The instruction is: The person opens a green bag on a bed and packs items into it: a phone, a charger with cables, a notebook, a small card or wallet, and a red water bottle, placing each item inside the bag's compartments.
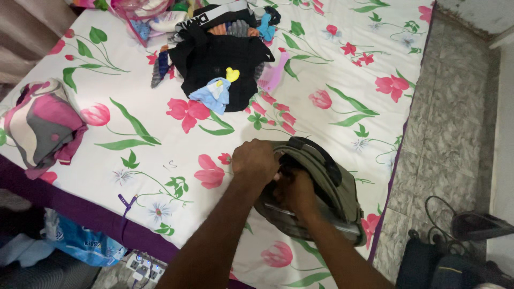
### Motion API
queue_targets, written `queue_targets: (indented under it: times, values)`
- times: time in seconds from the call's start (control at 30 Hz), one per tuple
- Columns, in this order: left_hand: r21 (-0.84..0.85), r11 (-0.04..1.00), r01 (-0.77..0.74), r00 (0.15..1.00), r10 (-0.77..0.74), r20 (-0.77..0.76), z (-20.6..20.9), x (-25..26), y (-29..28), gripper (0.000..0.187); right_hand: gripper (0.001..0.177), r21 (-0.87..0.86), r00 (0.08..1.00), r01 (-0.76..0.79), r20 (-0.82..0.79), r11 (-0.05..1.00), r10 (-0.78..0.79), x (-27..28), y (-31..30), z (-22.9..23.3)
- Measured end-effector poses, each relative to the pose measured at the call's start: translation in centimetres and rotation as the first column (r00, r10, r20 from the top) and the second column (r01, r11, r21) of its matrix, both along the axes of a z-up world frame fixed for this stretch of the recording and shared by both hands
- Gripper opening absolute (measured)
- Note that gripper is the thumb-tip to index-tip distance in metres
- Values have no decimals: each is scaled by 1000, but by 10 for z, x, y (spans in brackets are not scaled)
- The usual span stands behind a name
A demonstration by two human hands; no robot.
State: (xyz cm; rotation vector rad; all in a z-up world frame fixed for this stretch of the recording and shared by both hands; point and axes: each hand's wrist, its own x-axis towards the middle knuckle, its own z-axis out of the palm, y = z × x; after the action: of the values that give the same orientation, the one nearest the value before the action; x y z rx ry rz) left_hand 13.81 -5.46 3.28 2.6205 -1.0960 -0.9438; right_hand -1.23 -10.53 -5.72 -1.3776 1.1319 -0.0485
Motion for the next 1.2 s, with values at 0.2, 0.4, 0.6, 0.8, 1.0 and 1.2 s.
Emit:
queue_targets:
  times: [0.2, 0.4, 0.6, 0.8, 1.0, 1.2]
  values:
    - [-115, 984, 138, 980, -119, 162, -38, -9, 34, 24, 19, -350, 958, -271, -10, 897, 285, 5, 9, -38]
    - [-272, 959, 77, 984, -30, 173, -89, -28, 89, 65, 20, 246, 884, -397, -156, 884, 440, -9, 61, -15]
    - [-707, 707, -18, 995, 82, 58, -134, -14, 172, 53, 21, 291, 782, -597, 4, 748, 623, 13, 101, -2]
    - [-736, 405, -542, 761, 609, -225, -140, 31, 277, 16, 22, -75, 690, -684, 255, 726, 677, 77, 154, 3]
    - [-724, 319, -612, 515, 855, -58, -142, 34, 390, 11, 28, -194, 549, -788, 210, 585, 809, 131, 250, -12]
    - [-832, 227, -506, 433, 901, -17, -182, 4, 464, 11, 35, -461, 348, -786, 222, 413, 911, 157, 343, -64]
